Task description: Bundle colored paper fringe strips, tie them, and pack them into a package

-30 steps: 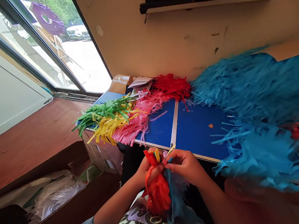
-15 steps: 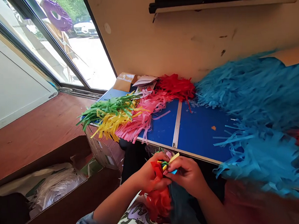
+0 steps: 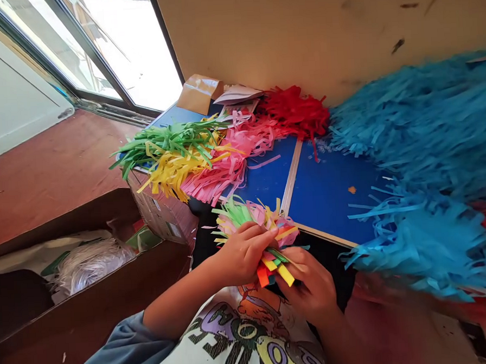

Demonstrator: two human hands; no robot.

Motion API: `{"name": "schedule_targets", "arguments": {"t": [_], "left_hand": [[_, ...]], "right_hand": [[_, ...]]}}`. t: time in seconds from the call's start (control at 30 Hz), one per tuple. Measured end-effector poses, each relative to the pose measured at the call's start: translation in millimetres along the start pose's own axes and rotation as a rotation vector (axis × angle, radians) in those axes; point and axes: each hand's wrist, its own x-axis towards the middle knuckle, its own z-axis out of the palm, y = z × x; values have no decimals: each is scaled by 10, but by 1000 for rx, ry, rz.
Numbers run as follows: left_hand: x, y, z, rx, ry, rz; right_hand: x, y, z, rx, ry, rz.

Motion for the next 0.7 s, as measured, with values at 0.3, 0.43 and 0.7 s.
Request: {"name": "schedule_targets", "arguments": {"t": [0.3, 0.43, 0.7], "left_hand": [[-40, -76, 62, -225, 88, -29], [-57, -110, 55, -243, -16, -171], [-32, -82, 51, -122, -147, -87]], "right_hand": [[-75, 111, 222, 102, 300, 113], [-58, 232, 275, -17, 80, 113], [-76, 313, 403, -322, -71, 66]]}}
